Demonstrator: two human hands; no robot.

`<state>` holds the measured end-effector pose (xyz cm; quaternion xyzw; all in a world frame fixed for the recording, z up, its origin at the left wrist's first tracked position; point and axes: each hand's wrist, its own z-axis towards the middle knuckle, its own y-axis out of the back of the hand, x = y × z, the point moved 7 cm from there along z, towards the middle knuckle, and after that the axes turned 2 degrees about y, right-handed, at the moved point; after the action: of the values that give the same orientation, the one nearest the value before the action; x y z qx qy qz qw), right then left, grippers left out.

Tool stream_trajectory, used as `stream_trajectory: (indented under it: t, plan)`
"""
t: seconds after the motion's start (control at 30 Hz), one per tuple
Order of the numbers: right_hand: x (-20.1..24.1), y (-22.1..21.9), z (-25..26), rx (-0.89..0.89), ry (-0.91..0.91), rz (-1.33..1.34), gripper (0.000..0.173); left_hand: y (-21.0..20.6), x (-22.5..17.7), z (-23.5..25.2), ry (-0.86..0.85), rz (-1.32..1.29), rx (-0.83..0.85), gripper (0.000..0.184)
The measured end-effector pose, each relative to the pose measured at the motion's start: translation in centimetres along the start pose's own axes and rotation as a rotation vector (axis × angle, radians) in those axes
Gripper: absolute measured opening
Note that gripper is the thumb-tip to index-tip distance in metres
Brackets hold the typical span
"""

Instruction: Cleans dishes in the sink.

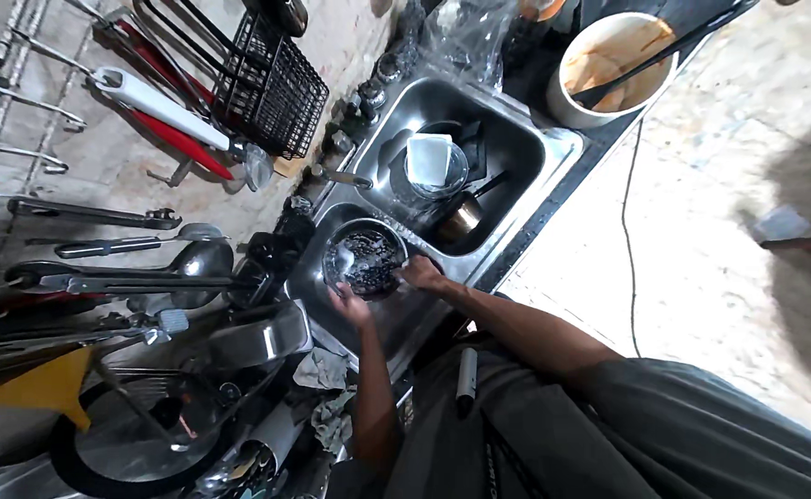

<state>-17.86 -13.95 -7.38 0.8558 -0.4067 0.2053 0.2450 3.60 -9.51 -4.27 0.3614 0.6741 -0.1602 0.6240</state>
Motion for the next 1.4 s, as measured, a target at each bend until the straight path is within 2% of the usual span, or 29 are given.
stream_trajectory:
  t: [0.03, 0.1, 0.17, 0.2, 0.27, 0.33, 0.43, 0.5, 0.53, 0.6, 0.63, 0.7, 0.73, 0.8, 0.87, 0.93, 0.97, 1.03, 1.1, 1.13, 1.2, 1.27, 1.3, 1.37, 1.4]
  plan:
    - [0.0, 0.3, 0.1, -0.032, 0.007, -0.008, 0.054, -0.1, -0.6, 0.2, -0.032, -0.012, 0.000, 0.047]
    - [0.2, 1.5, -0.2, -0.222, 0.035, -0.072, 0.067, -0.2, -1.9, 0.5, -0.069, 0.020, 0.008, 0.046]
    - [1.9, 2.6, -1.3, -0.404, 0.185, -0.200, 0.062, -0.3, -3.4, 0.8, -0.121, 0.081, 0.025, 0.044]
    - [2.7, 2.5, -1.4, -0.424, 0.330, -0.268, 0.054, -0.4, -4.0, 0.8, -0.161, 0.097, 0.058, 0.042]
    - [4.0, 1.1, -0.9, -0.318, 0.585, -0.435, 0.047, -0.7, -4.8, 0.7, -0.227, 0.118, 0.113, 0.040]
    - [5.0, -0.1, -0.4, -0.234, 0.690, -0.580, 0.041, -1.0, -5.5, 0.4, -0.250, 0.101, 0.138, 0.038]
    - [4.7, -2.0, -0.9, -0.133, 0.629, -0.494, 0.023, -1.3, -6.4, 0.3, -0.266, 0.049, 0.140, 0.037]
    - [5.0, -4.6, -2.7, 0.059, 0.562, -0.282, 0.044, -1.4, -6.4, 0.3, -0.231, 0.044, 0.131, 0.039]
    - [5.5, -5.6, -4.0, 0.125, 0.567, -0.157, 0.049, -1.6, -6.2, 0.3, -0.203, 0.055, 0.127, 0.039]
    - [6.3, -6.4, -5.4, 0.185, 0.616, -0.013, 0.042, -1.6, -5.8, 0.3, -0.162, 0.083, 0.129, 0.039]
    - [6.1, -6.2, -5.2, 0.194, 0.636, -0.028, 0.038, -1.3, -5.6, 0.4, -0.155, 0.099, 0.132, 0.039]
    - [5.0, -5.0, -3.8, 0.206, 0.632, -0.244, 0.034, -0.6, -5.9, 0.6, -0.178, 0.166, 0.142, 0.037]
    - [4.3, -4.2, -2.7, 0.156, 0.641, -0.400, 0.031, -0.3, -6.2, 0.7, -0.185, 0.226, 0.152, 0.037]
    - [3.8, -2.6, -0.6, -0.096, 0.722, -0.607, 0.022, -0.1, -6.4, 0.5, -0.108, 0.368, 0.191, 0.036]
    - [5.0, -1.6, 0.4, -0.336, 0.815, -0.613, 0.026, -0.4, -5.5, -0.1, 0.044, 0.420, 0.270, 0.039]
    - [7.0, -2.4, 0.2, -0.364, 0.832, -0.461, 0.030, -0.9, -4.2, -1.0, 0.174, 0.345, 0.310, 0.038]
    - [7.7, -3.6, -0.5, -0.291, 0.827, -0.360, 0.027, -1.0, -3.7, -1.2, 0.215, 0.298, 0.304, 0.037]
    - [8.0, -6.0, -2.2, 0.015, 0.818, -0.228, 0.024, -0.4, -3.2, -0.7, 0.233, 0.258, 0.246, 0.036]
    - [6.9, -7.0, -3.8, 0.291, 0.821, -0.287, 0.027, 1.2, -2.9, 0.7, 0.207, 0.272, 0.190, 0.038]
    - [6.2, -6.7, -4.2, 0.339, 0.825, -0.384, 0.027, 2.1, -2.8, 1.2, 0.196, 0.281, 0.172, 0.039]
    - [4.5, -5.4, -3.3, 0.272, 0.733, -0.596, 0.025, 3.5, -2.7, 1.5, 0.176, 0.310, 0.165, 0.037]
    - [4.1, -4.5, -0.9, 0.018, 0.696, -0.702, 0.020, 3.1, -2.1, 0.4, 0.205, 0.330, 0.202, 0.035]
    - [4.3, -4.6, 0.1, -0.101, 0.710, -0.683, 0.023, 2.6, -1.6, -0.6, 0.236, 0.329, 0.241, 0.036]
    - [5.3, -5.9, 0.5, -0.103, 0.707, -0.540, 0.029, 1.4, -0.2, -1.9, 0.312, 0.288, 0.294, 0.039]
    - [5.5, -7.2, -0.1, 0.002, 0.712, -0.455, 0.031, 1.1, 0.4, -2.3, 0.344, 0.268, 0.299, 0.041]
